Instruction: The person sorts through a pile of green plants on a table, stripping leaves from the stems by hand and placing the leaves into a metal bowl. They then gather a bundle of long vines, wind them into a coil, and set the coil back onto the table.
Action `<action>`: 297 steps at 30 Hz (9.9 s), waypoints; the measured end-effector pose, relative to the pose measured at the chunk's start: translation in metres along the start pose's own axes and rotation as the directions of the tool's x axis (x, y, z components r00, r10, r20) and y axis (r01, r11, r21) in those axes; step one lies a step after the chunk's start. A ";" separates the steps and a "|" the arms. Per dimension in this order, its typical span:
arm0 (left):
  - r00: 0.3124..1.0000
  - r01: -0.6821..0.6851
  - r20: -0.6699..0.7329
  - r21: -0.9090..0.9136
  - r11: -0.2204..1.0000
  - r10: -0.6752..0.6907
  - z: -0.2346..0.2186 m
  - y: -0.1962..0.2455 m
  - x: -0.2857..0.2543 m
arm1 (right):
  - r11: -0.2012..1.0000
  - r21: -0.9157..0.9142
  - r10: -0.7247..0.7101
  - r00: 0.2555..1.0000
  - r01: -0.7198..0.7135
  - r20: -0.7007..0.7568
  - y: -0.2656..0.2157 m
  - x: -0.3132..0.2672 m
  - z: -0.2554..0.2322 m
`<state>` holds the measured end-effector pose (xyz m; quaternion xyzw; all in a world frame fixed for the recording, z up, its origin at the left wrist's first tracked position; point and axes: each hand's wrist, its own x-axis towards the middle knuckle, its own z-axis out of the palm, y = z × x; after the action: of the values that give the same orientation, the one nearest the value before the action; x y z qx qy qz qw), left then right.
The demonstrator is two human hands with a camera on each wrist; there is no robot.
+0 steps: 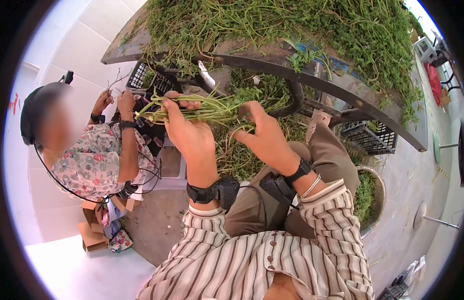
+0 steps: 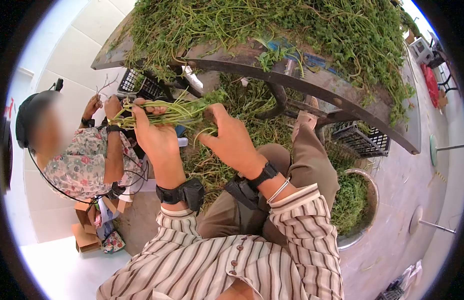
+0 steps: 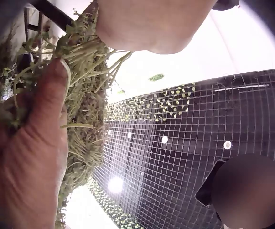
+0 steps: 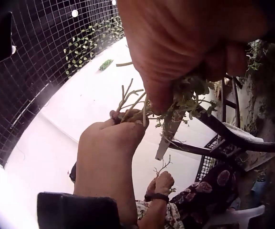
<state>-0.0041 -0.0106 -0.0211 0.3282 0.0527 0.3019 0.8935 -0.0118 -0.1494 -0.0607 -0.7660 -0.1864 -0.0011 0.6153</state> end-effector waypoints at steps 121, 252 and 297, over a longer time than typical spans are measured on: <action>0.964 0.232 0.129 0.021 0.972 -0.233 -0.016 -0.011 -0.033 | 0.885 0.341 0.346 0.938 -0.317 -0.026 0.021 0.007 -0.018; 0.739 0.584 0.470 -0.086 0.807 -0.483 -0.061 -0.001 0.039 | 0.737 -0.627 0.276 0.959 -0.253 -0.062 0.106 0.039 -0.061; 0.921 0.349 0.234 -0.131 0.928 -0.313 -0.029 -0.023 0.005 | 0.774 0.262 0.490 0.807 -0.577 0.328 0.009 0.014 -0.038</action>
<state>0.0026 -0.0056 -0.0574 0.2670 -0.0125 0.1134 0.9569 0.0124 -0.1830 -0.0567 -0.6594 -0.0302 0.3010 0.6883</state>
